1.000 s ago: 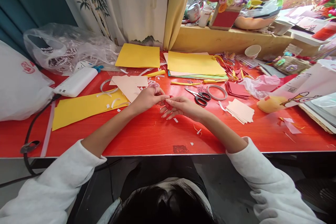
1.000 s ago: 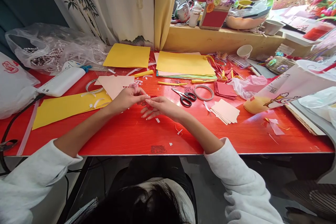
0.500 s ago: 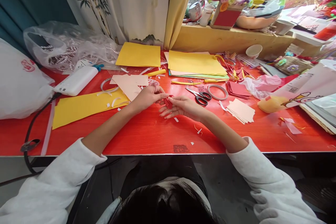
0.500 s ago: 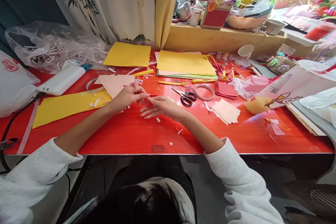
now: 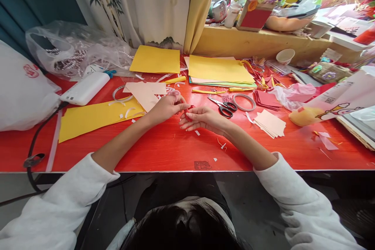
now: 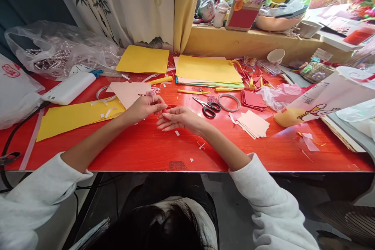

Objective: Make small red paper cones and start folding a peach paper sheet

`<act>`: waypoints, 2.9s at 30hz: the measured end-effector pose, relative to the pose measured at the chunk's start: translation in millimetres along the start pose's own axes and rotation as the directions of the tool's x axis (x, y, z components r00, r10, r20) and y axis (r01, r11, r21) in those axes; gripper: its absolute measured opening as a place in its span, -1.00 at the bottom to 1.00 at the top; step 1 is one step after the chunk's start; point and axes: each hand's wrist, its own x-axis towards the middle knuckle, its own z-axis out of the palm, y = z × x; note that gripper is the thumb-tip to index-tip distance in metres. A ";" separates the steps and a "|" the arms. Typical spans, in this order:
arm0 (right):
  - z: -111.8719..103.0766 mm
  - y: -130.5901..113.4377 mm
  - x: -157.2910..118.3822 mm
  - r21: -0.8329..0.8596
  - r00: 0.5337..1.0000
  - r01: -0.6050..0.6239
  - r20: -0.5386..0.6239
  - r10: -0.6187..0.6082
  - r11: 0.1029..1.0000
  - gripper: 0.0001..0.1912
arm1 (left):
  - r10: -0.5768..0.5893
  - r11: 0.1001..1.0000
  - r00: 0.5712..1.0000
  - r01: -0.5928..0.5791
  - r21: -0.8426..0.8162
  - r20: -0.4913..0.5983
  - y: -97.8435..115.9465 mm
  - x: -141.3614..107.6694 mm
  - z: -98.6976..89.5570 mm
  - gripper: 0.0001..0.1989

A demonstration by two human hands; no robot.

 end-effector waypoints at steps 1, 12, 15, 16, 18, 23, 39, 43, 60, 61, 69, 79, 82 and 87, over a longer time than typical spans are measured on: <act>-0.4 0.5 0.3 0.003 1.000 0.000 0.004 -0.001 1.000 -0.83 | 0.005 1.000 1.000 -0.005 0.004 0.000 -0.2 0.1 0.1 -0.61; 1.0 1.7 4.7 0.015 0.991 0.074 -0.117 -0.072 0.997 -0.80 | -0.101 0.969 0.989 0.123 -0.216 0.110 -5.7 2.2 0.9 -0.64; 1.2 -0.7 2.3 0.046 0.994 0.056 -0.099 -0.051 0.997 -0.74 | -0.095 0.976 0.991 0.112 -0.186 0.099 -9.0 4.1 0.1 -0.65; 0.7 -1.5 1.5 0.062 0.996 0.047 -0.081 -0.042 0.997 -0.71 | -0.086 0.979 0.992 0.101 -0.177 0.089 -9.5 4.7 0.0 -0.65; -0.9 -2.5 0.4 0.094 0.999 0.035 -0.039 -0.031 0.995 -0.68 | -0.068 0.983 0.995 0.080 -0.163 0.077 -9.5 5.5 0.1 -0.66; -4.3 -1.9 1.4 0.123 0.998 0.058 -0.025 -0.055 0.991 -0.73 | -0.014 0.996 0.999 0.018 -0.087 0.038 -7.0 3.8 0.0 -0.69; -5.3 4.0 5.0 0.032 0.985 0.154 -0.080 -0.151 0.988 -0.82 | 0.074 0.995 0.994 -0.069 -0.067 0.083 -5.0 -1.6 0.3 -0.76; -4.1 4.9 6.9 0.006 0.981 0.166 -0.104 -0.165 0.986 -0.84 | 0.081 0.996 0.992 -0.076 -0.054 0.095 -3.8 -1.4 0.7 -0.75; 0.6 2.5 3.5 -0.124 0.991 0.075 -0.102 -0.087 0.989 -0.83 | 0.021 1.000 0.997 -0.021 0.002 -0.077 -11.7 1.6 8.5 -0.67; 0.2 3.1 3.9 -0.127 0.992 0.068 -0.097 -0.081 0.989 -0.83 | 0.016 1.000 0.996 -0.017 -0.008 -0.089 -12.3 1.4 9.4 -0.68; 0.2 4.2 5.8 -0.141 0.986 0.051 -0.153 -0.073 0.989 -0.87 | -0.025 0.999 0.997 0.023 -0.030 -0.069 -7.1 -0.6 8.8 -0.64; 3.6 5.3 4.5 -0.124 0.999 0.018 -0.039 -0.023 0.992 -0.84 | -0.035 0.999 0.989 0.034 -0.011 -0.142 -6.3 -2.2 5.9 -0.63; 1.7 7.7 5.8 -0.136 0.999 0.046 -0.020 -0.049 0.990 -0.78 | -0.044 0.999 0.995 0.042 -0.023 -0.085 -5.6 -1.7 4.4 -0.66; -0.4 6.0 6.5 -0.158 0.999 0.032 -0.031 -0.037 0.987 -0.75 | -0.062 0.997 0.997 0.059 -0.059 -0.046 -5.2 -2.1 4.6 -0.63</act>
